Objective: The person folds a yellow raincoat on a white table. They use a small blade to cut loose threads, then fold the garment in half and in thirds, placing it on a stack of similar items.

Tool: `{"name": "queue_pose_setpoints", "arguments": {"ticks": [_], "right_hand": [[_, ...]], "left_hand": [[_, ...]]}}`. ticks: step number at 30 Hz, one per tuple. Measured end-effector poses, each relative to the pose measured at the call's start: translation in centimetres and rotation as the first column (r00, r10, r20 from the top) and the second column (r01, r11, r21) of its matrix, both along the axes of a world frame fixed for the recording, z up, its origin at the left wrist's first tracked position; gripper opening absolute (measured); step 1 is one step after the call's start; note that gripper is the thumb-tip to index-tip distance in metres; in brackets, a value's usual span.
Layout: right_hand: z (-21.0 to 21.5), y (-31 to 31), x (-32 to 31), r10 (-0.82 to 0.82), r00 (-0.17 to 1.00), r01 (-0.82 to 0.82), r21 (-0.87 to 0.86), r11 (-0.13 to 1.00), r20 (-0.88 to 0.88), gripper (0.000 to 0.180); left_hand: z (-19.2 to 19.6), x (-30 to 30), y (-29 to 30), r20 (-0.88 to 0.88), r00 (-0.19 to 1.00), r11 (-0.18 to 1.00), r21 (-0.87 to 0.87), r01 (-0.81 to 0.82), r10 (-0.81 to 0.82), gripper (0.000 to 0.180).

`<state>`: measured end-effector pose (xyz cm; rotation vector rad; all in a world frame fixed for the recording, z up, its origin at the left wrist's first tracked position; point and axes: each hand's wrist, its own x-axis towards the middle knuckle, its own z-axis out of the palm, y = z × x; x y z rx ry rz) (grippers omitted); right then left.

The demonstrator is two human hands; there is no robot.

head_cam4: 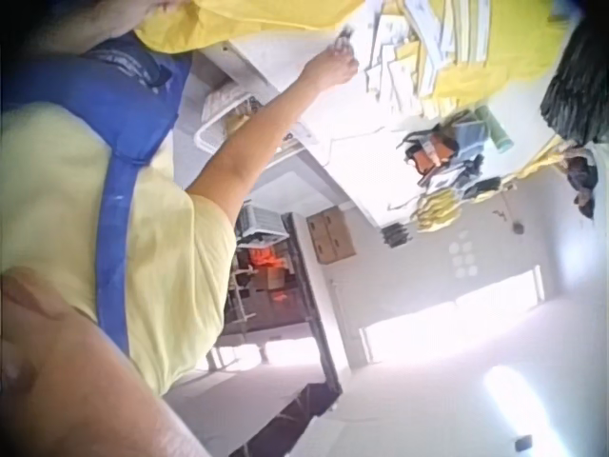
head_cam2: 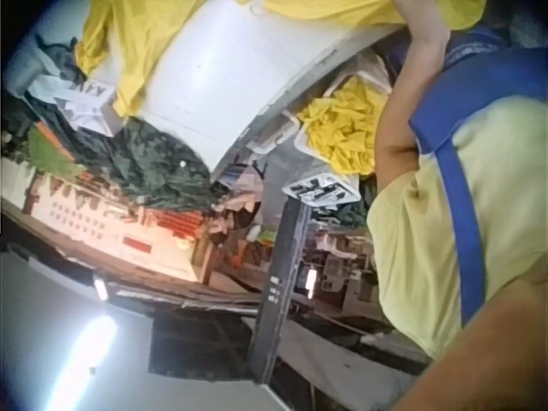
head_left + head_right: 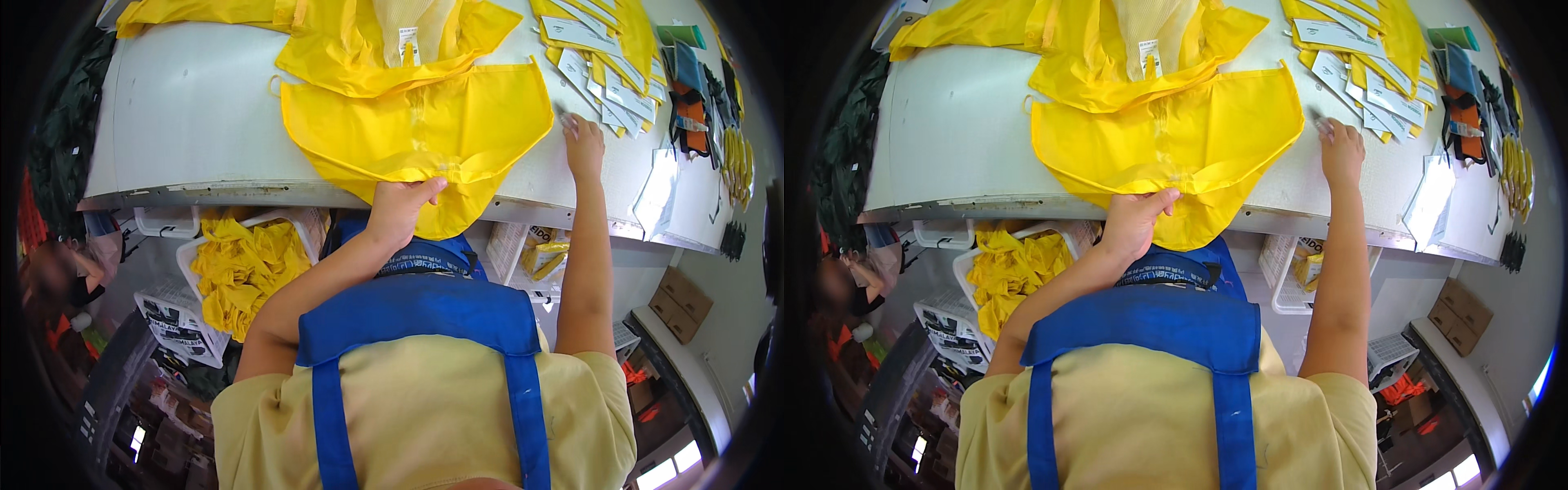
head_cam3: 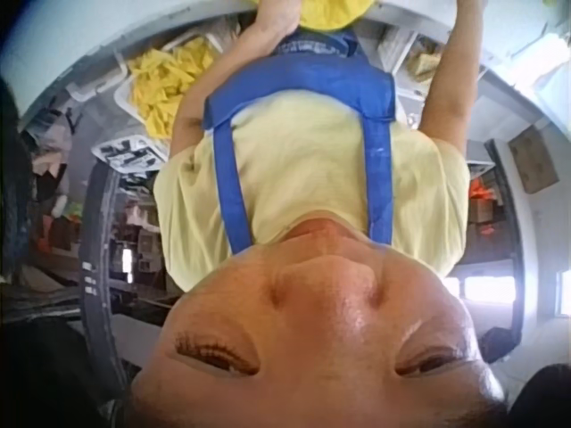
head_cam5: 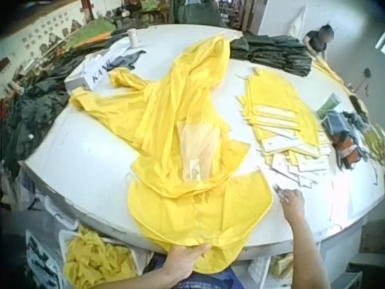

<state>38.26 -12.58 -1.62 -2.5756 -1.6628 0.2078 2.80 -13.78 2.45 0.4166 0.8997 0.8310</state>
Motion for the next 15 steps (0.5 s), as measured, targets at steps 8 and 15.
{"name": "queue_pose_setpoints", "arguments": {"ticks": [8, 15], "right_hand": [[6.7, -0.8, -8.1, -0.088, 0.83, 0.17, 0.098, 0.981, -0.551, 0.018], [9.4, -1.5, -16.0, 0.483, 0.676, -0.414, 0.256, 0.873, -0.557, 0.035]], "left_hand": [[-0.2, -0.2, 0.1, 0.045, 0.997, 0.996, -0.073, -0.055, 0.058, 0.016], [0.5, -0.4, 0.6, 0.095, 0.995, 0.99, -0.141, -0.029, 0.043, 0.018]]}}
